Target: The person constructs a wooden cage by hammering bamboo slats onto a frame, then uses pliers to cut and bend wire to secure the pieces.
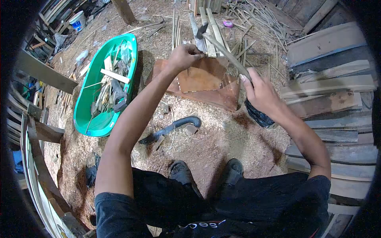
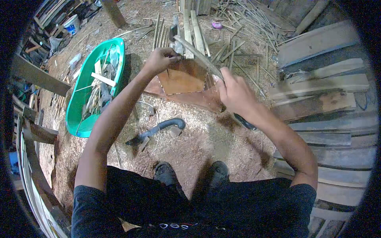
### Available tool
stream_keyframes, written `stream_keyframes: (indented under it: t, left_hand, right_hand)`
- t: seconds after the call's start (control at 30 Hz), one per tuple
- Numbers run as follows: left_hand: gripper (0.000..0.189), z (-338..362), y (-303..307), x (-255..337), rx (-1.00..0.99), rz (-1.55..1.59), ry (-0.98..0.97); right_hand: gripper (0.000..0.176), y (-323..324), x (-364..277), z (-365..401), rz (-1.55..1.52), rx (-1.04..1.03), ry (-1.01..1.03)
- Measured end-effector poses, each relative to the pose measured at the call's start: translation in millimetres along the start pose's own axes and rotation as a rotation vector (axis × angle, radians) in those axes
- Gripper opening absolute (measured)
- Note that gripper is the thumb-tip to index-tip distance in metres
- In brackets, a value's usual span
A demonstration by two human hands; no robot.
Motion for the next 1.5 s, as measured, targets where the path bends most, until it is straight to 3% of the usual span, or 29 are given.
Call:
stream_keyframes:
  t: [0.1,0.2,0.3,0.4,0.5,0.6,0.7,0.8,0.9,1.0,1.1,1.2,1.3,1.4,1.5]
  left_hand:
    - [0.023,0.4,0.8,3.7,-0.021,-0.029,0.029]
    - [0.023,0.1,1.3,4.4,-0.036,0.002,0.019]
    - [0.024,0.1,1.6,7.3,-0.035,-0.045,0.052]
    - [0.024,1.5,3.2,10.5,-0.042,0.036,0.067]
    - [0.023,1.7,1.6,10.7,-0.012,0.027,0.046]
    - [0.024,1.7,3.0,10.3,-0.038,0.008,0.067]
    - [0.029,-2.8,-5.1,-9.1,-0.029,0.060,-0.018]
    - [0.037,-0.1,-7.2,-12.1,0.020,0.160,0.040]
    - [0.045,-0.7,-3.8,-8.0,-0.034,0.147,0.022]
    - [0.045,2.0,-0.3,2.3,-0.036,0.067,0.007]
    - [0.043,1.9,8.2,17.3,-0.133,-0.012,0.060]
    - [0.038,4.0,3.1,8.8,-0.009,-0.027,-0.033]
    - [0.040,-1.9,6.8,11.0,-0.173,-0.081,0.120]
    - [0.037,0.8,3.3,5.5,-0.057,-0.082,0.011]
    - [0.041,-3.1,8.8,11.7,-0.201,-0.100,0.124]
  right_hand:
    - [0.017,5.3,-1.6,-6.4,0.073,-0.184,-0.146]
    - [0.018,1.7,0.4,-1.1,-0.053,-0.009,0.021]
    - [0.019,1.4,5.8,-6.6,0.126,-0.112,0.002]
    - [0.018,-2.9,3.6,-1.8,-0.047,0.044,0.098]
    - [0.019,0.6,6.9,-6.3,0.065,-0.166,-0.079]
    - [0.015,-1.7,6.1,0.5,-0.056,0.016,0.028]
    - [0.015,0.4,11.6,-4.7,0.119,-0.139,-0.049]
    - [0.015,-4.2,8.5,-1.7,-0.031,0.030,0.052]
    - [0.016,7.1,-0.5,-7.2,0.075,-0.180,-0.120]
    - [0.016,2.7,1.2,-4.1,0.026,-0.005,0.028]
    - [0.016,0.9,6.4,-6.5,0.179,-0.145,-0.079]
    - [0.017,-1.7,2.0,-1.3,0.040,-0.047,0.001]
    - [0.018,3.0,-2.0,-4.7,0.145,-0.203,-0.129]
    - [0.019,-1.6,0.3,-1.0,0.016,-0.060,-0.028]
    - [0.019,0.7,0.9,-5.4,0.139,-0.184,-0.130]
Point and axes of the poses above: each hand's wrist, its own z-axis away from the middle knuckle, its own y-axis out of the back of the hand, x = y × z, the point moved 1 cm from there along -z, towards the middle knuckle, and after that the axes turned 14 degrees about -y, right-handed, at the moved point
